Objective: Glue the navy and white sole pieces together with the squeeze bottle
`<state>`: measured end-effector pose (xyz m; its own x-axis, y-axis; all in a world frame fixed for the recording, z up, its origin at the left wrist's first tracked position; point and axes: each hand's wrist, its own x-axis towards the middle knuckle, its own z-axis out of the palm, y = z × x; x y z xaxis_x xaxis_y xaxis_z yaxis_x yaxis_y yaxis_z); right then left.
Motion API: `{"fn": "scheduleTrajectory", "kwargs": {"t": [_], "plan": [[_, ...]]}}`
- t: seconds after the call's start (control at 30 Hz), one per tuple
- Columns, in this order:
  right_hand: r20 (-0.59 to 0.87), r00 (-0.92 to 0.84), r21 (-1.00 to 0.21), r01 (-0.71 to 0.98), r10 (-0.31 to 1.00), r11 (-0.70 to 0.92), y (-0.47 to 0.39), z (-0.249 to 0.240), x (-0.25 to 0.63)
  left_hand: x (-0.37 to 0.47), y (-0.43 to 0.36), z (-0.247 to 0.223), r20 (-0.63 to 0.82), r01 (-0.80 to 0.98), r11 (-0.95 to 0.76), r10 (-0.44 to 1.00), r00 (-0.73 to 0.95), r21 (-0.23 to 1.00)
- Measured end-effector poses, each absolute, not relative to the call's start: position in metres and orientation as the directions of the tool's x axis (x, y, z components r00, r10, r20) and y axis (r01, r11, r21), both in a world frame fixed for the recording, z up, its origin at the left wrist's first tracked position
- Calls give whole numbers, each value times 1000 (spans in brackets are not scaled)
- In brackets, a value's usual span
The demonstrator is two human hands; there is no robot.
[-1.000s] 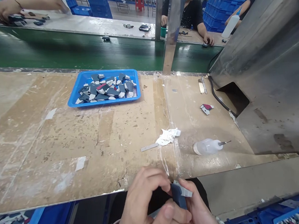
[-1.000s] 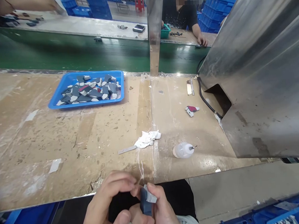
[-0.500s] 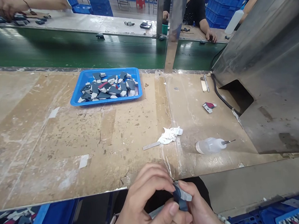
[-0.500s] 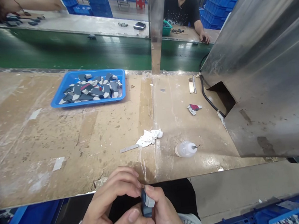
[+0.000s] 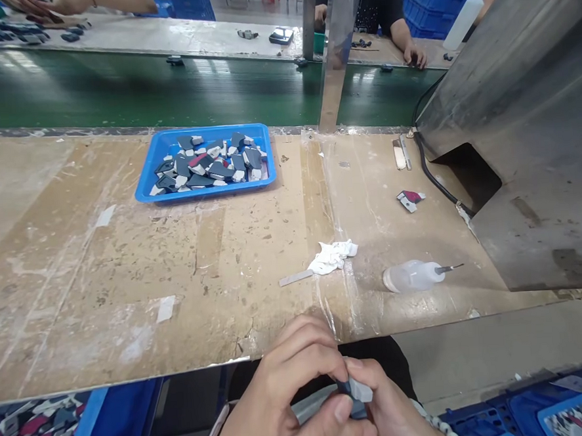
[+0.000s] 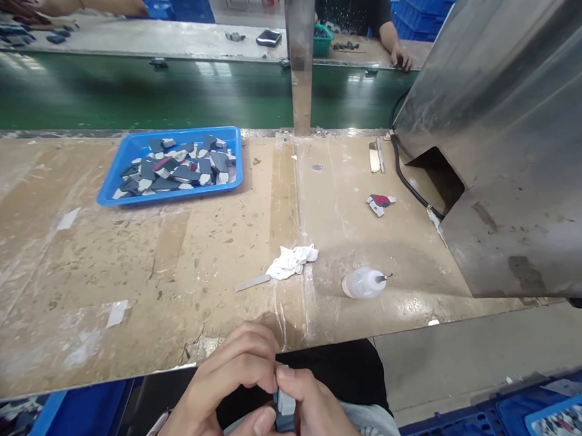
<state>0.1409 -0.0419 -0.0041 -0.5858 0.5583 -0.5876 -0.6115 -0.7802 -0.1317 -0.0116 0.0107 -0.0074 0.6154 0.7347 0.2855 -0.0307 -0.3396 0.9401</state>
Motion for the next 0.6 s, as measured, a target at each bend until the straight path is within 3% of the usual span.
{"fn": "scheduleTrajectory", "kwargs": {"t": [0.27, 0.43, 0.6], "plan": [[-597, -567, -215, -568, 567, -795, -43, -2, 142, -13, 13, -5, 286, -35, -343, 718, 635, 939], [-547, -574, -271, -569, 610, -777, -45, -2, 140, -7, 9, -2, 300, -46, -330, 780, 549, 943], [-436, -324, -552, -641, 840, -534, -46, 2, 133, -5, 5, 4, 291, -64, -297, 829, 478, 953]]}}
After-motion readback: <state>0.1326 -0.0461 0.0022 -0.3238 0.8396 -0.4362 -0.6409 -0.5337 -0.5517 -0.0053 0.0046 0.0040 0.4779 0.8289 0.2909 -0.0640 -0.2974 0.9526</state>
